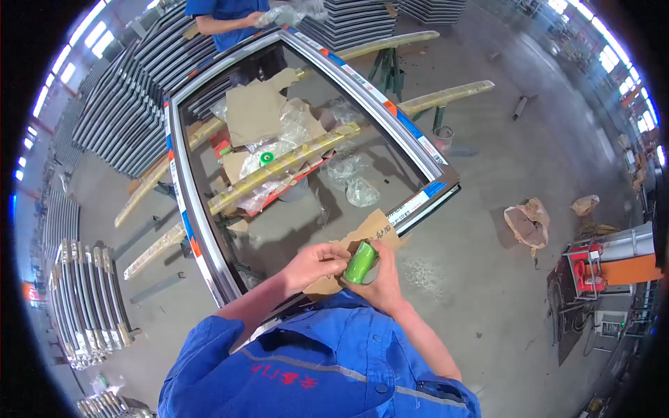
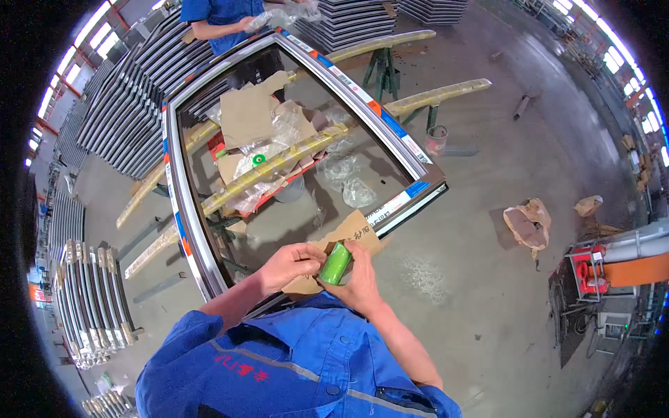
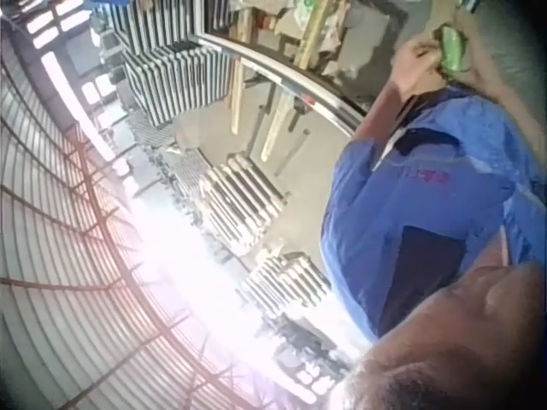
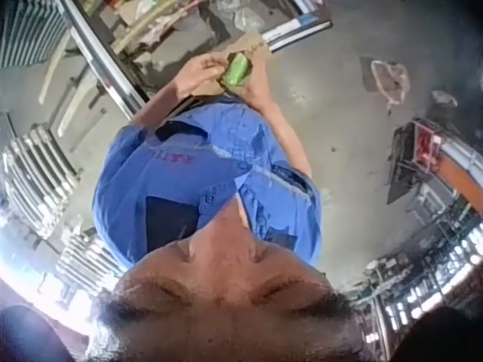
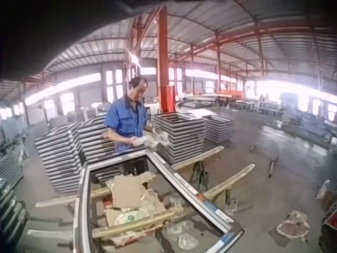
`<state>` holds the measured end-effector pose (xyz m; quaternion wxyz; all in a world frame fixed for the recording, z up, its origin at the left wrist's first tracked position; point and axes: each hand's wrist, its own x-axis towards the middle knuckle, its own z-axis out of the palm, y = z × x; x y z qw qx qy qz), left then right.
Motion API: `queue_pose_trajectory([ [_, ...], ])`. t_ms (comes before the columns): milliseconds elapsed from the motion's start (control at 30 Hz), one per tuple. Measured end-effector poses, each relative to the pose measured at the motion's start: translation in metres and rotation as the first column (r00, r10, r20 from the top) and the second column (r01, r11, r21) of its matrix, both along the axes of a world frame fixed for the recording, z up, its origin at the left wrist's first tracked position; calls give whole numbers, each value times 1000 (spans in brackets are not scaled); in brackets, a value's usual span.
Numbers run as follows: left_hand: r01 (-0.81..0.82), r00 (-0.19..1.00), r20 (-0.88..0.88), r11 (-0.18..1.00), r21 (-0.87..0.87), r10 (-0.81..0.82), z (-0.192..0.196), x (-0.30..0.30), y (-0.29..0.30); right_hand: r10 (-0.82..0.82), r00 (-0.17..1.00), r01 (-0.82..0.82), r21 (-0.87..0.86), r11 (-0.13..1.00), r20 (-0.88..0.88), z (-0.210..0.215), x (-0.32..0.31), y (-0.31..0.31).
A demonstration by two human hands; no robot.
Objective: Wrapping protective plastic and green adhesive tape around the corners and frame members of a large metal assembly.
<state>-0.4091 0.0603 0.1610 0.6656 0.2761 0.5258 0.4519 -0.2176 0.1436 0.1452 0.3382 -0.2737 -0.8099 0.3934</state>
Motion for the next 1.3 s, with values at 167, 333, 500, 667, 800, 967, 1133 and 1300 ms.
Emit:
queue_pose_trajectory([
  [167, -9, 999, 53, 1000, -18, 10, 3, -2, 4, 24, 1000, -24, -29, 999, -15, 2, -2, 0],
  [333, 18, 998, -61, 999, -33, -20, 2, 0, 7, 24, 999, -23, -19, 1000, 32, 7, -3, 1],
  [500, 36, 993, -112, 999, -6, -37, -2, 1, 7, 46, 999, -46, 43, 998, 19, 4, -3, 3],
  [667, -152, 987, -58, 987, -53, 149, 0, 11, 3, -39, 981, 16, 121, 993, 188, 10, 8, -4],
  [800, -117, 857, -512, 989, -96, 52, 6, 4, 11, -106, 922, 54, 147, 988, 371, 13, 7, -9],
  [967, 13, 436, -899, 999, 49, 39, -3, 4, 19, -150, 897, 112, 116, 987, 415, 20, 6, -14],
  [1133, 190, 286, -953, 969, 159, 100, -12, -5, 15, -182, 909, 140, 137, 981, 375, 10, 13, -17],
  [1300, 277, 374, -893, 888, 366, 251, -20, -11, 7, -177, 919, 159, 80, 984, 352, 11, 20, -20],
])
